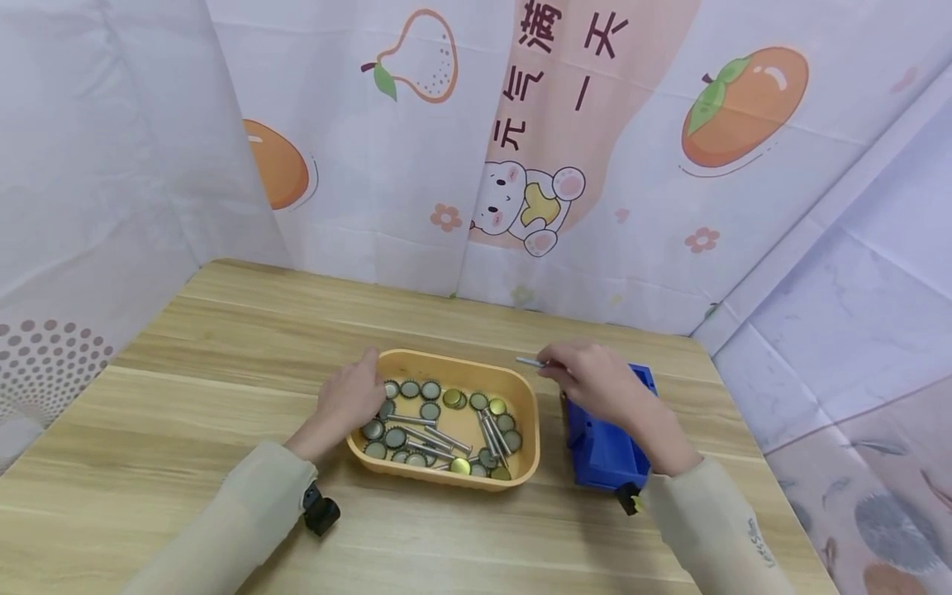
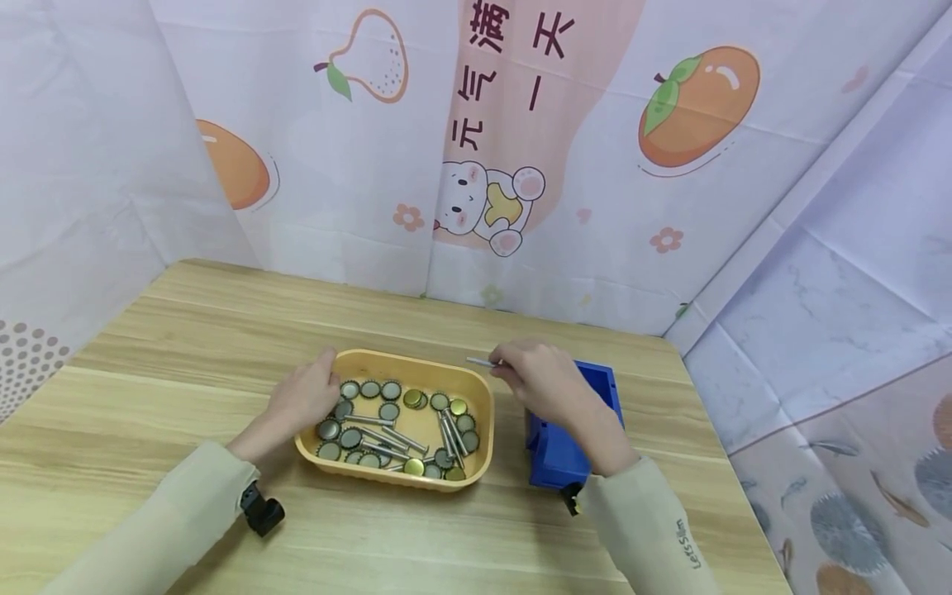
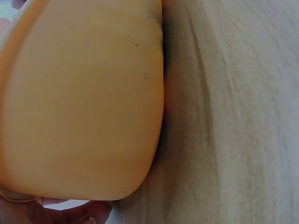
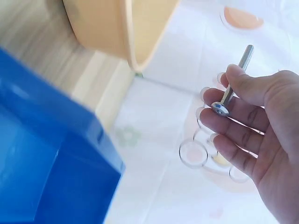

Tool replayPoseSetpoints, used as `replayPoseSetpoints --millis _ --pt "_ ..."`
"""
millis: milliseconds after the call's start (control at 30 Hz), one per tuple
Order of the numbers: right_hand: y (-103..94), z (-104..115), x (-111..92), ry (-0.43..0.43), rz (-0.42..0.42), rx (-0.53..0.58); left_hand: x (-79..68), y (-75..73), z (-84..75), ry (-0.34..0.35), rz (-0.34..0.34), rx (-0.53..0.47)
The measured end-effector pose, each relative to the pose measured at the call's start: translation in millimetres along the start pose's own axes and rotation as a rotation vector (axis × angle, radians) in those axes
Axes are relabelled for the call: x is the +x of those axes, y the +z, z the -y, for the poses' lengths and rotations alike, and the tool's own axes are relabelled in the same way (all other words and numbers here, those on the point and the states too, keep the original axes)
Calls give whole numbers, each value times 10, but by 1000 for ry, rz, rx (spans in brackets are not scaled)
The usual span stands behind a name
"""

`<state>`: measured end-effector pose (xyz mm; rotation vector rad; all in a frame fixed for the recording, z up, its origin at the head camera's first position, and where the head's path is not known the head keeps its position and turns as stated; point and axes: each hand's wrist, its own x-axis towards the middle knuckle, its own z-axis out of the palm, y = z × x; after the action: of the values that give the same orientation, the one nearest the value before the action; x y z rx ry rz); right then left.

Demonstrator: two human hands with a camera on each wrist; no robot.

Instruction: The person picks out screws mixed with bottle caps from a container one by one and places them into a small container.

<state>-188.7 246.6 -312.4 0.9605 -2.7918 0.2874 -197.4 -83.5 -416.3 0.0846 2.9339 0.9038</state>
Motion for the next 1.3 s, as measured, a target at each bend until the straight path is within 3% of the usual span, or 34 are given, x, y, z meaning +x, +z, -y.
replayPoseSetpoints --millis 267,533,933,1300 --pt "-102 -253 -126 33 -99 -29 -5 -12 1 -2 3 -8" --pt "-182 -435 -231 92 -116 -12 -16 -14 -2 -1 5 -16" --pt "-251 -633 -356 316 67 67 4 -2 17 5 6 -12" --pt "-143 -762 -432 387 172 -21 -2 -9 2 -11 13 -29"
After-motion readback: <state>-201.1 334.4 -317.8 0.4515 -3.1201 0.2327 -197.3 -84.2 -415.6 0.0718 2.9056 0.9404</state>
